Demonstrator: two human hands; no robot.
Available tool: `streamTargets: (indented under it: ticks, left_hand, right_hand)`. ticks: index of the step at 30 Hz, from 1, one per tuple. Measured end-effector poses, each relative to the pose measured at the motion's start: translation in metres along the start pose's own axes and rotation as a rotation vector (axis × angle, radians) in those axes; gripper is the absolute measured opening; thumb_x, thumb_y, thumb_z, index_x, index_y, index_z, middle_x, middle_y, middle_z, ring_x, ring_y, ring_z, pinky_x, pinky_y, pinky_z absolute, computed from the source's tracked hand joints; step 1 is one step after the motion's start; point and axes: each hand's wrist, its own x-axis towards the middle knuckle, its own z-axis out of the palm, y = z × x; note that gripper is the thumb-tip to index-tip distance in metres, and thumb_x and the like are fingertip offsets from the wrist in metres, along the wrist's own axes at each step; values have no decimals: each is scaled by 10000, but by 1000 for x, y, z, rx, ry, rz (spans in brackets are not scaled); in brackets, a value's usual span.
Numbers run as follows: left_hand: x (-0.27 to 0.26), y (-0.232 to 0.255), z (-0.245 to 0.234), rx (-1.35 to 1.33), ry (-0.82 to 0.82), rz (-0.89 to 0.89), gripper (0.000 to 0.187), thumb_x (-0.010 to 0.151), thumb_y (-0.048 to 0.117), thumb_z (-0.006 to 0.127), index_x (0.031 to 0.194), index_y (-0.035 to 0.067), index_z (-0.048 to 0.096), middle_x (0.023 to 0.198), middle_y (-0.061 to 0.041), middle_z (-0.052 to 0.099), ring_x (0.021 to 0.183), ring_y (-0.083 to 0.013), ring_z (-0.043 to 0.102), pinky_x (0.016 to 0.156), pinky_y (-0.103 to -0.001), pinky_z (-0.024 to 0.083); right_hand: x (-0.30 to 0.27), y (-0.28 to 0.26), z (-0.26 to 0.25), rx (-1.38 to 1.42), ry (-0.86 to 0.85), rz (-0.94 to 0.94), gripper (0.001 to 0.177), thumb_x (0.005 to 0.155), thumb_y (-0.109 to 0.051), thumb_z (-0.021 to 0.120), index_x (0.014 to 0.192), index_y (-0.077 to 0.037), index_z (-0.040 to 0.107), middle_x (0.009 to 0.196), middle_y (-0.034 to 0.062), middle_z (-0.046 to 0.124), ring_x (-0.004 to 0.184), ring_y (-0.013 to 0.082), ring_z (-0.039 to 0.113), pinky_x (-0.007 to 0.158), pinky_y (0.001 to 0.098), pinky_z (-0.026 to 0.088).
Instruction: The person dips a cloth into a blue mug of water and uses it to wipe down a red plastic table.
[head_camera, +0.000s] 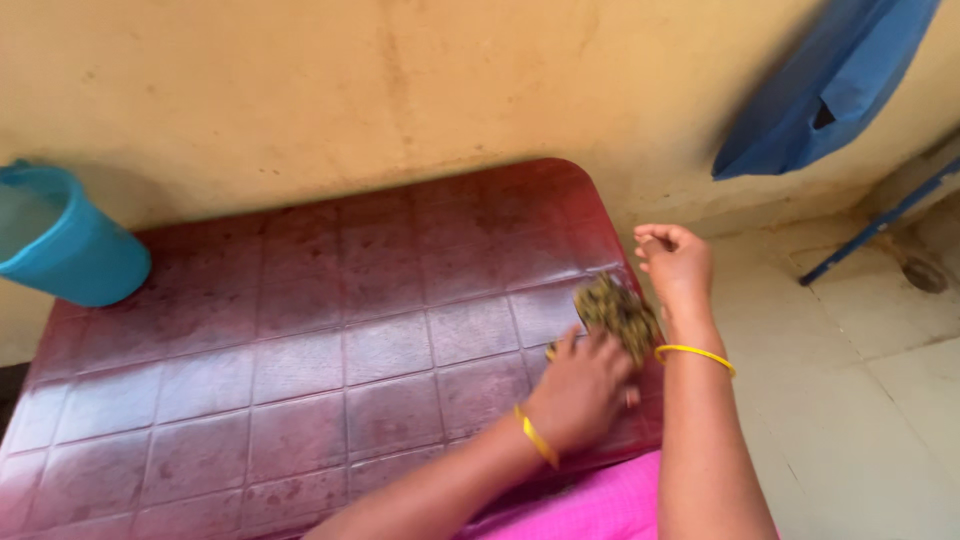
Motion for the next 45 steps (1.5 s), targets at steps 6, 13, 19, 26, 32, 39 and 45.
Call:
streamTargets:
  ticks: [6, 13, 19, 26, 32, 39, 45]
  left_hand:
    - [-91, -68, -41, 177, 0, -70, 392, 883, 186, 609, 1253, 62, 634, 1406, -223, 548, 1412, -376, 399, 1190, -651, 93]
    - [-315, -254, -145, 725, 94, -883, 380, 901, 492, 620, 1094, 187, 738, 1282, -138, 649, 1273, -342, 568, 1174, -678, 236]
    - [-469, -296, -190, 728, 130, -1243, 485, 854, 422, 656, 1239, 128, 691, 1308, -153, 669, 1218, -389, 612, 991, -569, 462]
    - [-325, -227, -129, 267, 302, -1013, 166, 901, 227, 651, 938, 84, 727, 993, -163, 746, 947, -361, 710, 875, -467, 557]
    - [-123, -84, -49, -97, 325, -449, 128, 829, 56, 593, 909, 59, 692, 937, -181, 689, 938, -362, 635, 854, -503, 499]
    - [-18, -15, -9, -458, 170, -148, 171, 965, 152, 654, 1043, -1, 651, 1103, -207, 655, 1087, -386, 612, 962, -488, 499]
    - [-41, -153, -81, -156, 596, -641, 271, 882, 147, 664, 1139, 75, 710, 1177, -165, 686, 1138, -358, 615, 1002, -480, 490]
  right_hand:
    - [-3, 2, 2, 32, -16, 28, 147, 965, -75, 662, 1084, -32, 736, 1034, 56, 752, 857, 109, 694, 707, 244, 553]
    - [-3, -2, 14, 44, -57, 58, 150, 973, -62, 664, 1101, -24, 733, 1031, 66, 740, 843, 103, 674, 698, 236, 536]
    - [-16, -17, 23, -9, -87, 88, 158, 969, -54, 646, 1097, -37, 736, 1039, 41, 742, 863, 89, 674, 715, 231, 531]
    - [-22, -22, 33, -49, -135, 37, 144, 965, -57, 654, 1080, -37, 739, 1011, 43, 734, 866, 98, 676, 721, 247, 533]
    - [-20, -22, 32, -69, -150, 68, 141, 966, -85, 658, 1071, -48, 744, 1007, 22, 731, 870, 86, 674, 722, 239, 537]
    - [-14, -13, 21, -40, -159, 29, 147, 963, -76, 655, 1079, -43, 739, 1020, 41, 744, 860, 91, 671, 711, 246, 535]
    - [-12, -14, 16, 23, -117, 36, 159, 964, -77, 654, 1092, -43, 742, 1012, 44, 747, 837, 96, 668, 707, 239, 534]
